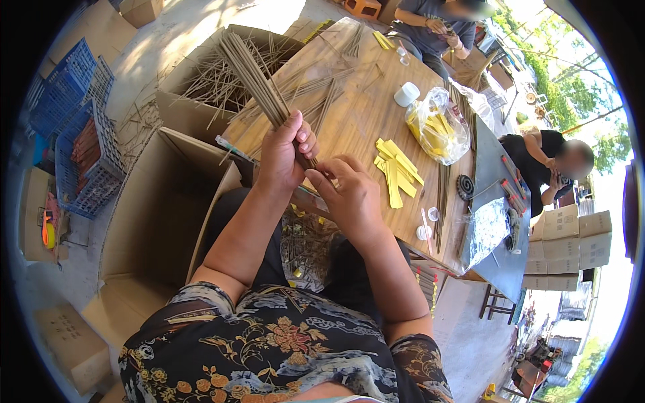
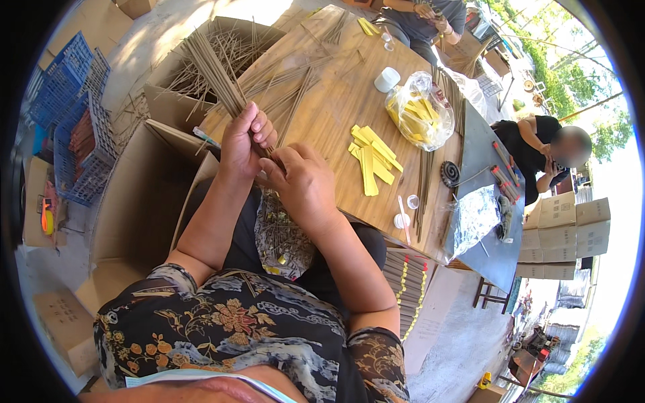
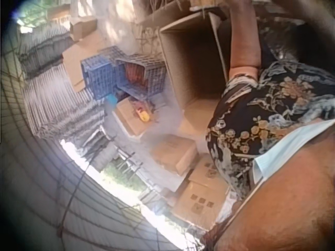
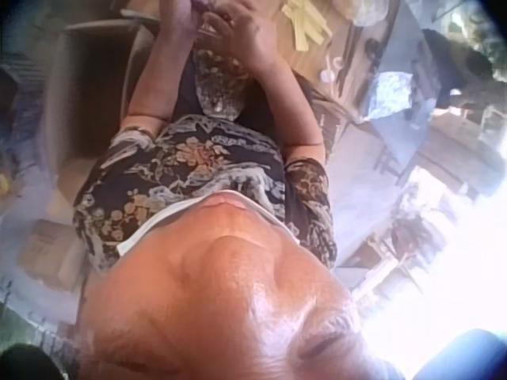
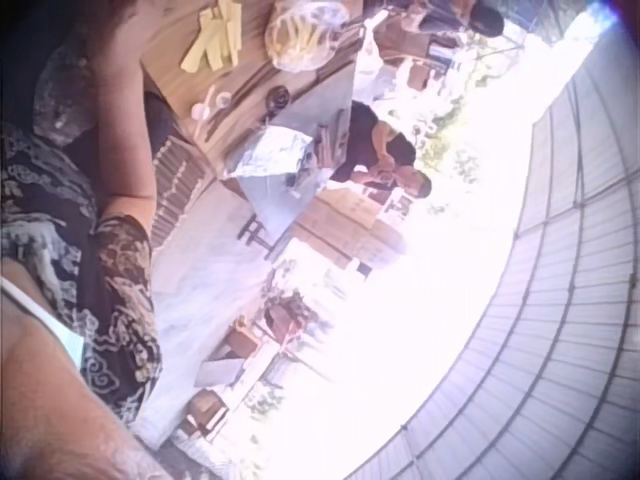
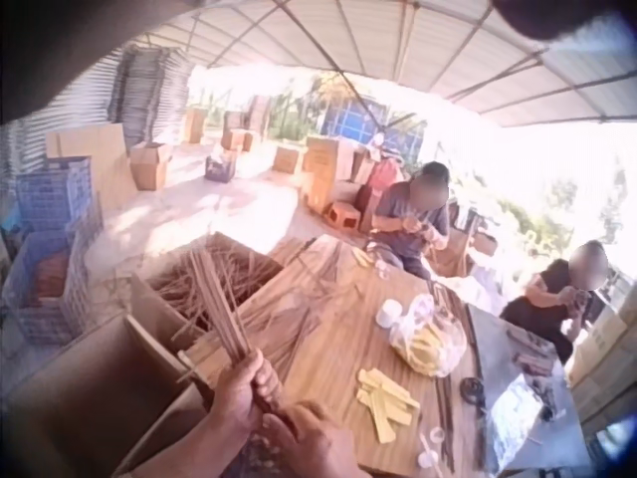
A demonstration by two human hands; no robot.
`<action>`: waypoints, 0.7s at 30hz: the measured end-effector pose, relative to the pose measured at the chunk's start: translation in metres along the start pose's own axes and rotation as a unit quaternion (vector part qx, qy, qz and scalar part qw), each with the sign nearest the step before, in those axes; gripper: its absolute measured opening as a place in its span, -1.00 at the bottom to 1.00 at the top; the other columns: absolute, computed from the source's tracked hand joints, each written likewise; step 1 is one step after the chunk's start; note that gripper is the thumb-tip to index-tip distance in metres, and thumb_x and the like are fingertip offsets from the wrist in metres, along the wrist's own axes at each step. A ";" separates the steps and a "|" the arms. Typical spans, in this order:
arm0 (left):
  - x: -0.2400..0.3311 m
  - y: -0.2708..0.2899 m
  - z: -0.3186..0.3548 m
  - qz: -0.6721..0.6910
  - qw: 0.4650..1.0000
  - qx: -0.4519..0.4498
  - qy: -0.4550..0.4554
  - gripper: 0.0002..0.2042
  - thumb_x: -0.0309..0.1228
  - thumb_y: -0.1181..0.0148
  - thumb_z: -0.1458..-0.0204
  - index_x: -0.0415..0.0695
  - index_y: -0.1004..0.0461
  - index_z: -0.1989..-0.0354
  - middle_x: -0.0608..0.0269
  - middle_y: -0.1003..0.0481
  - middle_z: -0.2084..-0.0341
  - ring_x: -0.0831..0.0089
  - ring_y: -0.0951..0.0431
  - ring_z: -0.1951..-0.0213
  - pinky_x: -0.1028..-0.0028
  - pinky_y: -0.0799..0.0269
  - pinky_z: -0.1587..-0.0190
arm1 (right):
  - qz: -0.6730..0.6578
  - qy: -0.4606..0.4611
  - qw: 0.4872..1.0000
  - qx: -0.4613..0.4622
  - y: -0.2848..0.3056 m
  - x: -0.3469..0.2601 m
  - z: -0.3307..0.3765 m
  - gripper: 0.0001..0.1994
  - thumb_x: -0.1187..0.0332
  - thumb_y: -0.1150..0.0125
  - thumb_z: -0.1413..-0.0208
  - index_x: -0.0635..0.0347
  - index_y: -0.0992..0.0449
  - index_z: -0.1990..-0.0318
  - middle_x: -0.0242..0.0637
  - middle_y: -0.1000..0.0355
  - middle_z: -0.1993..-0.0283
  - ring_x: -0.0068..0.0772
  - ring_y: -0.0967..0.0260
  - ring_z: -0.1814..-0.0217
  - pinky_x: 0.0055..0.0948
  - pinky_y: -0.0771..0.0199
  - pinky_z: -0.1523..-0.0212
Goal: The person gathers thin wooden sticks, aligns them into a bundle, and wraps the ends with yellow paper strips. They use a small brush to apply adhesive to the paper before securing the bundle.
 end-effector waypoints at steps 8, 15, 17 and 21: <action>-0.001 0.018 -0.009 0.036 0.999 0.008 0.021 -0.74 -0.27 0.08 -0.12 -0.07 -0.22 0.59 0.43 -0.22 0.73 0.64 -0.17 0.69 0.61 -0.14 0.62 | 0.096 -0.004 0.995 -0.038 -0.015 0.003 -0.015 -0.89 0.37 -0.14 0.11 0.20 -0.41 0.54 -0.18 -0.35 0.53 -0.11 -0.34 0.48 -0.27 -0.34 0.45; 0.018 0.029 -0.013 0.053 0.999 -0.006 0.000 -0.82 -0.31 0.07 -0.11 -0.08 -0.26 0.50 0.41 -0.28 0.70 0.63 -0.23 0.68 0.62 -0.19 0.62 | -0.040 -0.123 0.986 -0.101 -0.002 -0.004 -0.028 -0.88 0.39 -0.16 0.14 0.25 -0.42 0.54 -0.22 -0.38 0.58 -0.38 -0.36 0.58 -0.45 -0.35 0.52; 0.022 0.032 -0.014 0.048 0.999 0.015 -0.010 -0.83 -0.31 0.06 -0.11 -0.08 -0.26 0.49 0.41 -0.28 0.70 0.63 -0.23 0.69 0.62 -0.18 0.64 | -0.116 -0.199 0.963 -0.142 0.006 -0.002 -0.028 -0.87 0.38 -0.17 0.12 0.27 -0.43 0.52 -0.27 -0.39 0.60 -0.54 -0.34 0.59 -0.52 -0.34 0.52; 0.023 0.035 -0.014 0.071 0.997 -0.025 0.009 -0.84 -0.31 0.06 -0.11 -0.07 -0.24 0.47 0.43 -0.24 0.73 0.67 -0.20 0.71 0.65 -0.14 0.67 | -0.198 -0.229 0.947 -0.105 0.006 0.005 -0.062 -0.92 0.50 -0.06 0.03 0.36 -0.40 0.42 -0.33 -0.35 0.56 -0.65 -0.28 0.57 -0.69 -0.28 0.54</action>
Point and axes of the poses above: each hand's wrist, its own z-axis away from the middle knuckle, its own y-axis out of the back of the hand, x = y × z, the point moved 2 cm from there along -z, towards the middle knuckle
